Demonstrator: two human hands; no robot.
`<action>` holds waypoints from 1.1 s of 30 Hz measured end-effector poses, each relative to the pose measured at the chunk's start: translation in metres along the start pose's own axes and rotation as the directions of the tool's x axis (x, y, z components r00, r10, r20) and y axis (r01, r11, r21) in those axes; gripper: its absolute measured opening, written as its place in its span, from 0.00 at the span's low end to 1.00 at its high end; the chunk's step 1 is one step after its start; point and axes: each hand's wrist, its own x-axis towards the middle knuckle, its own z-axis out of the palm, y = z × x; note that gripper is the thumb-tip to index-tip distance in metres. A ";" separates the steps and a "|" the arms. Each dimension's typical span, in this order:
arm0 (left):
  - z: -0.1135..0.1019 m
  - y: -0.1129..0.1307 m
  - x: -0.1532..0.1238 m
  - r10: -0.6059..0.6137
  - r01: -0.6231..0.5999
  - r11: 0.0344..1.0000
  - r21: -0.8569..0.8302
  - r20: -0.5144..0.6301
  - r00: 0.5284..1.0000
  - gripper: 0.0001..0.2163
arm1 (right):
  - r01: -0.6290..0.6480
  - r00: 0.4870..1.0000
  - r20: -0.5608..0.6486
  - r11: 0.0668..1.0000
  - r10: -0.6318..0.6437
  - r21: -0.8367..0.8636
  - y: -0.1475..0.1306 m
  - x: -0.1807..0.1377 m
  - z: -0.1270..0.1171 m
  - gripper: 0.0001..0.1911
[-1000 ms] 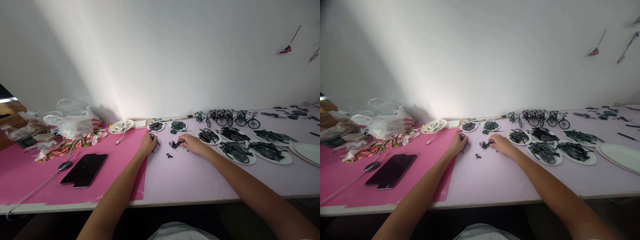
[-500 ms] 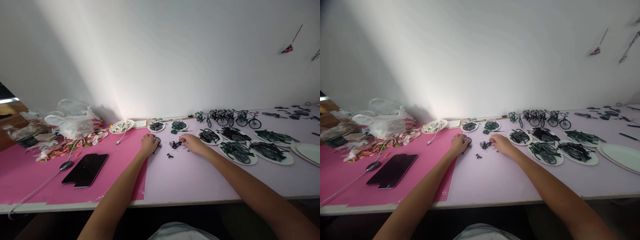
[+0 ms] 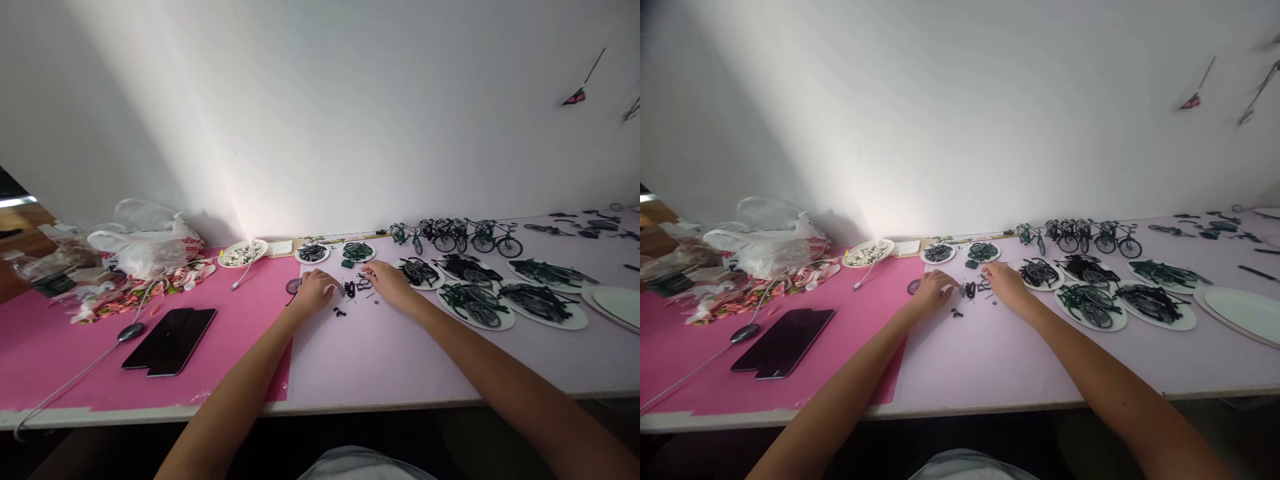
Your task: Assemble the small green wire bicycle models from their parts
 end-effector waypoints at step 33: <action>0.017 0.009 0.003 -0.076 0.073 0.990 0.119 0.022 0.997 0.11 | 0.150 0.973 0.185 0.987 -0.136 -0.062 -0.006 -0.006 0.008 0.18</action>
